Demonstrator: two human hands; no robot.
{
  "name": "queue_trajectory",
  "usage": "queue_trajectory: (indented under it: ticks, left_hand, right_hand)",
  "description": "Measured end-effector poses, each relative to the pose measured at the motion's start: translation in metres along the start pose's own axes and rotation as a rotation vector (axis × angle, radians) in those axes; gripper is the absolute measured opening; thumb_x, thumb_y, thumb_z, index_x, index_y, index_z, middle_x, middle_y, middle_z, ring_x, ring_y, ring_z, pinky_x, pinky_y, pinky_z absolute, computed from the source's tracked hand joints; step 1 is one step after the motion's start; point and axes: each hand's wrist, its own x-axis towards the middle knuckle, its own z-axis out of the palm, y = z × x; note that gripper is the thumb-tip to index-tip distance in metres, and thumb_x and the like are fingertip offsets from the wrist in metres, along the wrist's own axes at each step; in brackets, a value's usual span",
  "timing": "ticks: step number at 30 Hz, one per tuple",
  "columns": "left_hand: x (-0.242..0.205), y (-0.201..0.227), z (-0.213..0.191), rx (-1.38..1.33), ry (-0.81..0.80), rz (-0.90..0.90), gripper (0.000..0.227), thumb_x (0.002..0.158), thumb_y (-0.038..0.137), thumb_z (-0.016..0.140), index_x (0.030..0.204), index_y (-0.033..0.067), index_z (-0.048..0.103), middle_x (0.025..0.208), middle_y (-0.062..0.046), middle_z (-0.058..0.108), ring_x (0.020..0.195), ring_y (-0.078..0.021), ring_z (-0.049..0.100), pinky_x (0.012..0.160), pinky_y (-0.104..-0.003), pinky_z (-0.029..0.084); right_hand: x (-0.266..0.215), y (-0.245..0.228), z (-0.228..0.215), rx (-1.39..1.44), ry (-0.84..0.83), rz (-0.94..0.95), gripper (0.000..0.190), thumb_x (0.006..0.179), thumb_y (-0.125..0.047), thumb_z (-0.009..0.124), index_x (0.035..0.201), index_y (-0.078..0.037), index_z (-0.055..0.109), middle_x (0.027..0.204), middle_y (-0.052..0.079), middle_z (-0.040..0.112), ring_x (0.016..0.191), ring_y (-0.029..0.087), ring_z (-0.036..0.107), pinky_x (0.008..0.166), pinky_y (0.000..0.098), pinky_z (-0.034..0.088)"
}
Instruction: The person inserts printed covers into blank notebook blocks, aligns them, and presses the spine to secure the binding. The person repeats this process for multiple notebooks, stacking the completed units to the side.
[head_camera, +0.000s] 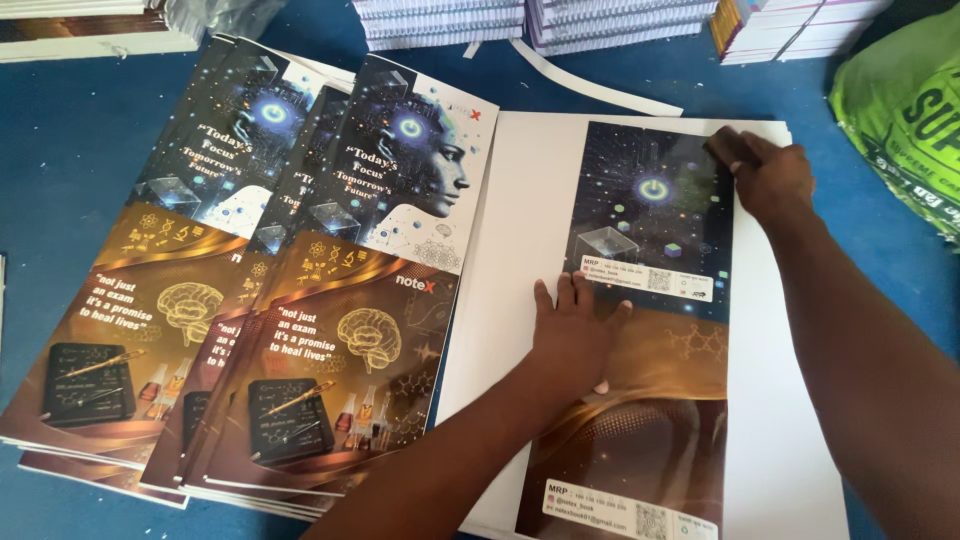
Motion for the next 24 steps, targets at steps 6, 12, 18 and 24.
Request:
queue_trajectory:
  ticks: [6,12,18,24]
  left_hand:
    - [-0.001,0.002,-0.002,0.023,-0.01,-0.04,0.115,0.065,0.051,0.092,0.159,0.0333,0.029,0.164,-0.033,0.013,0.153,-0.0509,0.01,0.115,-0.075,0.012]
    - [0.001,0.003,0.001,0.033,-0.048,-0.083,0.117,0.066,0.054,0.091,0.161,0.0375,0.024,0.167,-0.028,0.01,0.156,-0.0461,0.008,0.112,-0.081,0.011]
    - [0.005,0.002,0.006,-0.001,-0.076,-0.112,0.121,0.066,0.053,0.091,0.161,0.0414,0.017,0.169,-0.025,-0.001,0.157,-0.0433,0.0,0.112,-0.082,0.006]
    - [0.005,0.002,0.005,0.011,-0.098,-0.148,0.12,0.066,0.053,0.091,0.16,0.0455,0.017,0.171,-0.021,0.0,0.159,-0.0396,0.002,0.113,-0.082,0.006]
  right_hand:
    - [-0.06,-0.009,-0.023,0.118,-0.001,-0.205,0.046,0.096,-0.021,0.073,0.141,-0.022,0.068,0.114,0.022,0.073,0.106,0.042,0.069,0.094,0.0496,0.054]
    - [-0.129,-0.02,-0.039,0.179,-0.097,-0.196,0.051,0.092,-0.017,0.069,0.142,-0.027,0.067,0.108,0.021,0.073,0.099,0.039,0.071,0.09,0.0475,0.056]
    - [-0.177,-0.008,-0.041,0.112,-0.057,-0.293,0.052,0.088,-0.019,0.074,0.14,-0.024,0.066,0.104,0.022,0.067,0.101,0.04,0.065,0.091,0.049,0.053]
    - [-0.222,-0.004,-0.047,0.168,-0.041,-0.305,0.053,0.085,-0.016,0.073,0.137,-0.025,0.067,0.101,0.02,0.065,0.097,0.038,0.065,0.089,0.0472,0.054]
